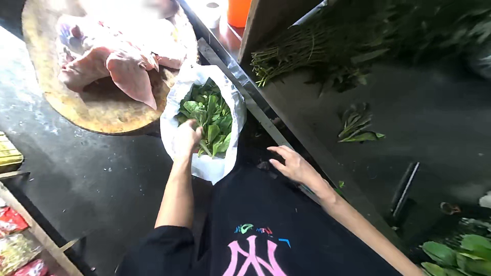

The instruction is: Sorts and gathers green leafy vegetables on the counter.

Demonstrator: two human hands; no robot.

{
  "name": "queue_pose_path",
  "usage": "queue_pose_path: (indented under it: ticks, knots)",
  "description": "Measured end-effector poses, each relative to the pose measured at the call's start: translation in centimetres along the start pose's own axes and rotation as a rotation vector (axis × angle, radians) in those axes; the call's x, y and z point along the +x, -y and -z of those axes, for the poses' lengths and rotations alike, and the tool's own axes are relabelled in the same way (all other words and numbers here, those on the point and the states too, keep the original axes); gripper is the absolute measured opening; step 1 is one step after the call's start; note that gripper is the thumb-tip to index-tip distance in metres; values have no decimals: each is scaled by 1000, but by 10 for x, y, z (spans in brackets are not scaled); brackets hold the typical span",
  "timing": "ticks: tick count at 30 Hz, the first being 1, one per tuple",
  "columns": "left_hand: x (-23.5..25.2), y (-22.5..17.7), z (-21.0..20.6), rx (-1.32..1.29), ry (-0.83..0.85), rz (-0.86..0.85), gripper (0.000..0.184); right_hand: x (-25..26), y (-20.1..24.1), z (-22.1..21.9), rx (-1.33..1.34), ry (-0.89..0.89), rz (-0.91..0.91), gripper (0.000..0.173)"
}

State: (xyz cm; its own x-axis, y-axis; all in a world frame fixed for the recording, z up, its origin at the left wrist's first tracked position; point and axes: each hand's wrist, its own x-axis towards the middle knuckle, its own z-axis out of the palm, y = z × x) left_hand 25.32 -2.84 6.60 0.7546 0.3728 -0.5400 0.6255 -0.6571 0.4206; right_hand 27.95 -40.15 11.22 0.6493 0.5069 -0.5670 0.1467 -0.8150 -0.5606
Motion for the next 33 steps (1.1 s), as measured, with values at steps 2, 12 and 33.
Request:
queue_pose_path:
  ticks: [2,12,33]
  knots:
    - [27,-6,8,-42,-165,-40,51,-16,-17,5,30,-47,-93,44]
    - [33,-19,42,17,-191,-239,32,-36,-29,-4,196,-195,-186,43]
    - [-135,-34,6,-914,-510,-717,19,75,110,-13,297,-258,706,43]
